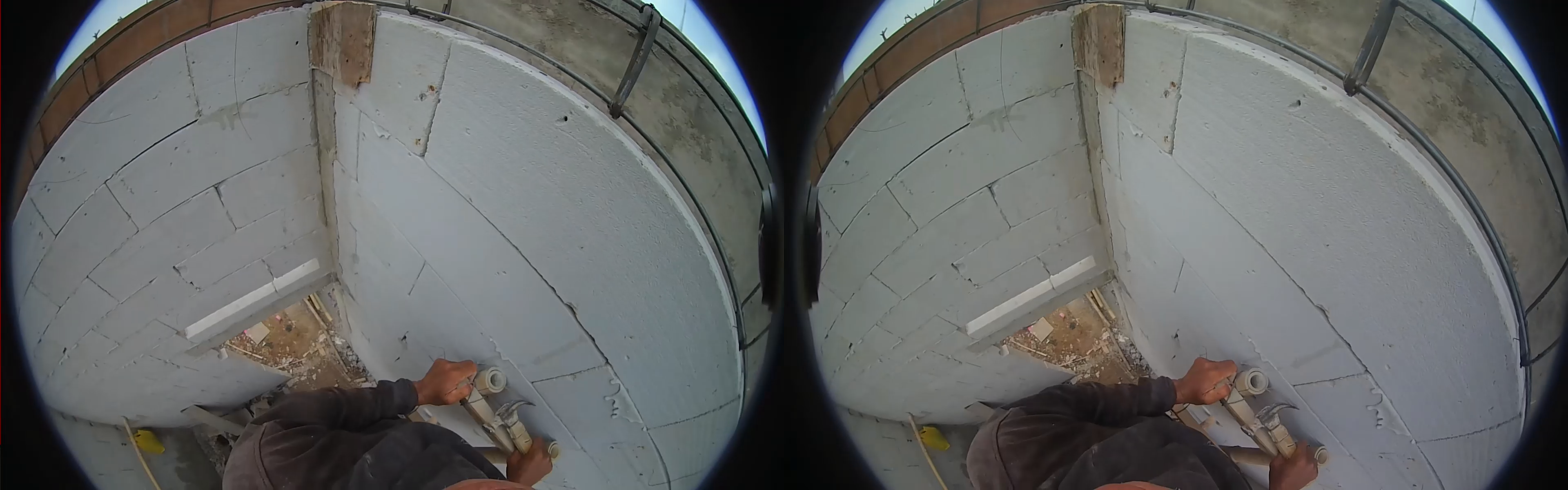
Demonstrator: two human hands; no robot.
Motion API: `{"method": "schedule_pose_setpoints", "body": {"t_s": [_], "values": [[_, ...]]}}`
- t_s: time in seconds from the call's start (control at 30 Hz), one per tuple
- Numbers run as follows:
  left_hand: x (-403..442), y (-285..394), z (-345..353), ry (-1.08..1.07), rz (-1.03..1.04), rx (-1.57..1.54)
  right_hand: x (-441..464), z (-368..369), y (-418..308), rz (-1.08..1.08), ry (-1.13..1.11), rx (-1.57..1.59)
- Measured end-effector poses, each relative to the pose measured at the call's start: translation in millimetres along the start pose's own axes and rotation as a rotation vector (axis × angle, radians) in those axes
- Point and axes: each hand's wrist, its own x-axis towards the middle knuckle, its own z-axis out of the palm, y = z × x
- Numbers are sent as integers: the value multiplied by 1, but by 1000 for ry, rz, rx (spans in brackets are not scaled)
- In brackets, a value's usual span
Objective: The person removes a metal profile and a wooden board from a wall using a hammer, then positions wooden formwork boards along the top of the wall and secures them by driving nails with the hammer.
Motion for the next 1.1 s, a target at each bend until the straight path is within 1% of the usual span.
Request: {"method": "schedule_pose_setpoints", "body": {"t_s": [0.07,0.13,0.17,0.23,0.27,0.33,0.4,0.43,0.47,0.53,0.6,0.73,0.8,0.87,0.9,0.97,1.03,1.07,1.1], "values": [[-1,-3,-1,-11,-7,-11,0,3,-3,8,-3,3],[-3,-4,-2,-33,-11,-25,-2,1,-3,-35,63,35],[-4,-5,-1,-46,-19,-29,-5,10,10,-32,61,37],[-3,-7,0,-61,-32,-33,-16,31,38,-342,147,-72],[-3,-8,0,-59,-21,-45,-5,7,2,-341,141,-69],[-1,-7,-1,-64,-16,-52,27,-44,-85,-55,-11,723],[-1,-8,-2,-54,22,-41,45,-71,-138,5,-197,1057],[-1,-9,-2,-92,-29,-28,53,-77,-159,-63,-300,1168],[-2,-9,-1,-104,-34,-28,61,-83,-179,-130,-400,1277],[-1,-12,2,-45,24,-62,85,-97,-228,-314,-586,1601],[-3,-13,0,-20,12,-65,101,-99,-288,-315,-597,1855],[-8,-11,4,28,-9,-58,144,-113,-419,-424,-280,2234],[-10,-6,9,74,-37,-49,168,-124,-474,-487,-190,2377],[-25,1,-1,180,-95,2,184,-142,-526,-499,-133,2443],[-46,5,-12,260,-149,49,193,-152,-550,-470,-155,2479],[-151,16,-69,496,-340,343,211,-172,-597,-453,-180,2524],[-272,30,-118,739,-557,748,227,-188,-641,-360,-45,2641],[-325,37,-136,828,-645,939,238,-195,-664,-367,-51,2654],[-376,45,-148,908,-741,1125,249,-202,-687,-336,54,2683]]}}
